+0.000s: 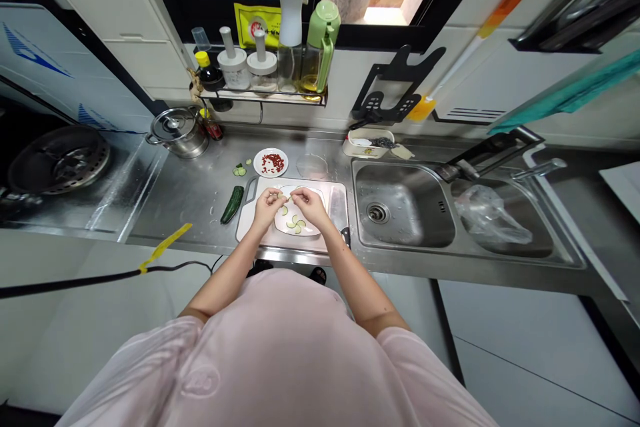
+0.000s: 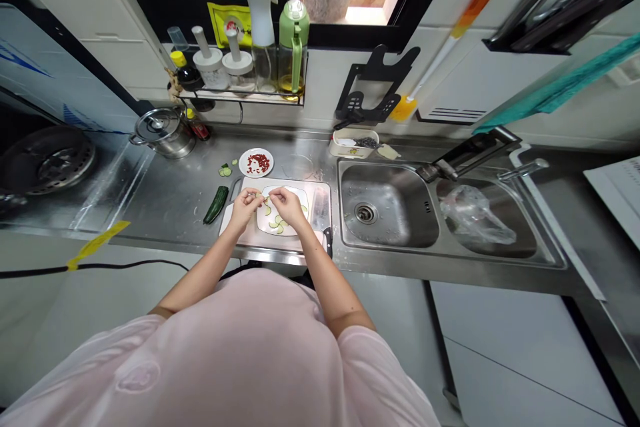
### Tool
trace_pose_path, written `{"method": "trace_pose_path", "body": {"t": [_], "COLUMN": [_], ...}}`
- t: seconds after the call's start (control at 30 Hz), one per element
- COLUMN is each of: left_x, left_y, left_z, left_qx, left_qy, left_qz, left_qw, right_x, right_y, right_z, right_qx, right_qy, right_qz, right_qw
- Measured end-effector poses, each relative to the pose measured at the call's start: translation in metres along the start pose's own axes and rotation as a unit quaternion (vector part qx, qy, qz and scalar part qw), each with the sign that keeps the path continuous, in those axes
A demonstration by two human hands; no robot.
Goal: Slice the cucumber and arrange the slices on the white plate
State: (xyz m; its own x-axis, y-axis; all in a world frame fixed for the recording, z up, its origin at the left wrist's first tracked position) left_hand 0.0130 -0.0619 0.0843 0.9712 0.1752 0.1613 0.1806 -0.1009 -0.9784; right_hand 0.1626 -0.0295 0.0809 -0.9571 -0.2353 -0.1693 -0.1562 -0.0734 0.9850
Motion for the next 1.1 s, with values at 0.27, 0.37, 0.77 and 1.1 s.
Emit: {"method": "trace_pose_path", "body": {"t": [0.27,0.37,0.77,1.1], "left_x": [-0.021,-0.028,-0.033,-0.030], "left_y": [0.023,0.034,0.051,0.051], "left_z": [0.010,0.015,0.019,0.022], "left_qx": [0.007,-0.001,0.000,-0.010], "left_qy": [-0.033,-0.035,-0.051,-0.006], "left_qz": [0.067,0.101,0.280,0.518], "left_qw": [0.997,0.994,0.959,0.855], "right_x": [0.002,0.004,0.020,0.029], "right_y": [-0.018,-0.025,-0.051,-0.052], "right_z": [0.013,0.017,0.026,0.027], "right_qx": [-0.005,-0.006,0.002,0.048], "right_qy": [0.026,0.033,0.065,0.106], "right_qz": [-0.100,-0.147,-0.288,-0.383], "right_qw": [0.995,0.989,0.956,0.917]}}
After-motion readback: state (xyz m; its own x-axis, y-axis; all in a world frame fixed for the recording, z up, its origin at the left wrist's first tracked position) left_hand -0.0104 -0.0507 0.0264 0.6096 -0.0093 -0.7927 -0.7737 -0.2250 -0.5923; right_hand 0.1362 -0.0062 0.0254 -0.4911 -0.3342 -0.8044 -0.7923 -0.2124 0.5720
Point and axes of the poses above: each hand's wrist, its own z-axis towards the middle knuckle, its own x-axis out of the palm, y = z × x, the point moved 2 cm from there along z, towards the middle knuckle, and after that the axes turned 2 degrees about x, right-handed, at the moved point
